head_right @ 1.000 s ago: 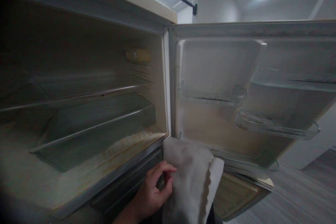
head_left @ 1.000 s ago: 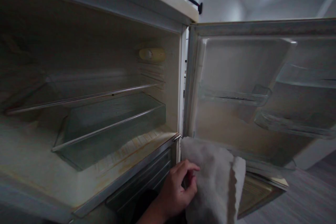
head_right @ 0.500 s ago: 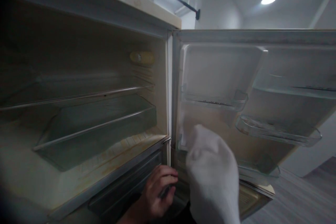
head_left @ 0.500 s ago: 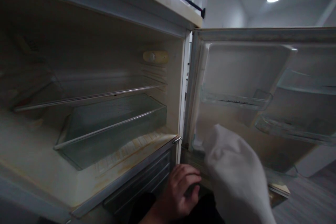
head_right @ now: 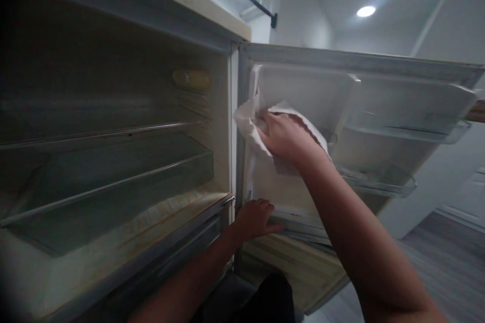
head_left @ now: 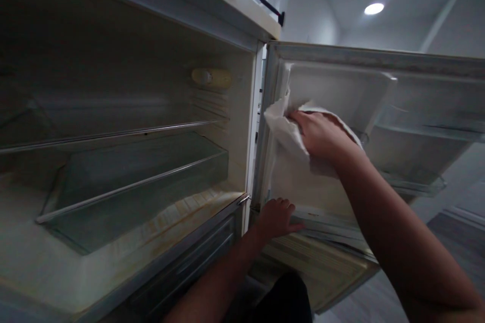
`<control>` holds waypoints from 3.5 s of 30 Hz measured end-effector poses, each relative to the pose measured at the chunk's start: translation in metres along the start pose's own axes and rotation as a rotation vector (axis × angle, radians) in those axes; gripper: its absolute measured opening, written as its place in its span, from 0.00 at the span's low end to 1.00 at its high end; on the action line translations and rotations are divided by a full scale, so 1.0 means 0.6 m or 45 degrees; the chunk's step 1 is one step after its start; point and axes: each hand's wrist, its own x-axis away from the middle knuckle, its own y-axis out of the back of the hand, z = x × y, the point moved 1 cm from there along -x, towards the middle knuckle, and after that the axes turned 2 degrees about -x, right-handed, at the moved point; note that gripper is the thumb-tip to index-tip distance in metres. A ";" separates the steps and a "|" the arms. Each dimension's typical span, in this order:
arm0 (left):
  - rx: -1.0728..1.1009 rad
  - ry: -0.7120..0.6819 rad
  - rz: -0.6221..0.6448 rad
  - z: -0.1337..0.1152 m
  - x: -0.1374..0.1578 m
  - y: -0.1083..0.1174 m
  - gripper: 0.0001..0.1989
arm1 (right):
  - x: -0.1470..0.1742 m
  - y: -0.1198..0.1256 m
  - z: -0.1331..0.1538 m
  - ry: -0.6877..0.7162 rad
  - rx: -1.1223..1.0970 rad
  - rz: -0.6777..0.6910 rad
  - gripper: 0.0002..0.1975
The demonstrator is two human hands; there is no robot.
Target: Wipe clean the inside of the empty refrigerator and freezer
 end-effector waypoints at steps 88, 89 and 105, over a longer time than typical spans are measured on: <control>0.165 -0.081 0.147 0.040 0.057 0.028 0.36 | -0.023 -0.038 0.079 -0.018 0.185 -0.098 0.32; 0.160 -0.072 0.153 0.040 0.057 0.027 0.37 | -0.023 -0.040 0.077 -0.019 0.187 -0.103 0.32; 0.104 -0.176 0.033 0.038 0.055 0.019 0.34 | -0.017 -0.028 0.081 -0.067 0.182 -0.055 0.32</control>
